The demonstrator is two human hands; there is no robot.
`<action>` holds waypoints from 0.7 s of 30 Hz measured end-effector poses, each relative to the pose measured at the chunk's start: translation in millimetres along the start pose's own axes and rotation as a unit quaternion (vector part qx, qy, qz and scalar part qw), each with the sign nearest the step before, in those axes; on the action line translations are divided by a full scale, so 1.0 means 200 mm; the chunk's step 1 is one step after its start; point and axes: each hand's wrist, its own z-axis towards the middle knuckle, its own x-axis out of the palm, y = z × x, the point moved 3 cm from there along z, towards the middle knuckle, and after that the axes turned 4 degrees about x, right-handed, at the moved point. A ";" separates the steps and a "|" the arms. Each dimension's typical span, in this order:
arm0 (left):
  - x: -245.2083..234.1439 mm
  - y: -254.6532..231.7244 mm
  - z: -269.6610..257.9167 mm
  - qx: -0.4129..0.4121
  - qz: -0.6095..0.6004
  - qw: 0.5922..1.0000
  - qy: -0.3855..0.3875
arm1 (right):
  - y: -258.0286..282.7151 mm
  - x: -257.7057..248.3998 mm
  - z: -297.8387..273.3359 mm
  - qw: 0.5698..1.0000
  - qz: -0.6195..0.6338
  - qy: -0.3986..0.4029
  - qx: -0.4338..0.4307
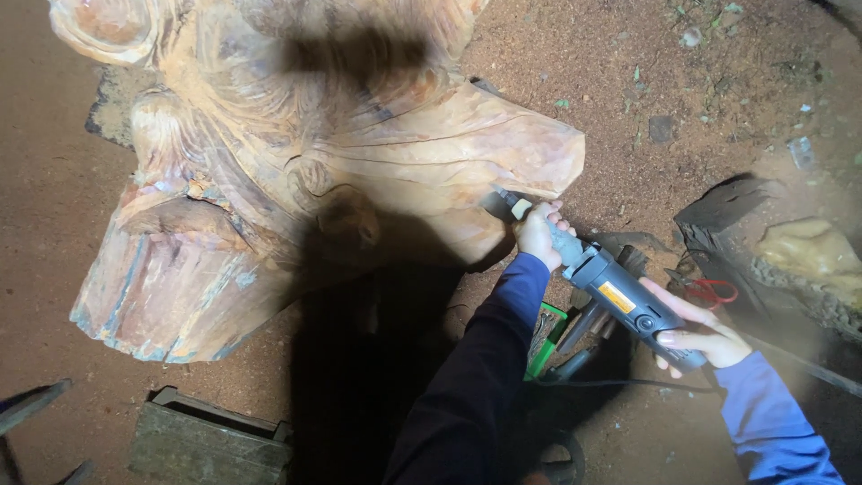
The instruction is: Power carving a large decorative wood stump using a handheld rotary carving tool
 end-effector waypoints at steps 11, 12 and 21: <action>0.05 0.17 -0.01 -0.055 0.000 0.998 -0.008 | -0.03 0.03 -0.17 0.997 0.041 -0.067 -0.019; 0.04 0.21 -0.02 -0.056 0.002 0.998 -0.006 | -0.09 0.03 -0.19 0.997 0.041 -0.069 -0.021; -0.35 0.24 -0.61 -0.144 0.115 0.974 0.131 | -0.90 0.84 -0.47 0.960 0.193 0.056 -0.195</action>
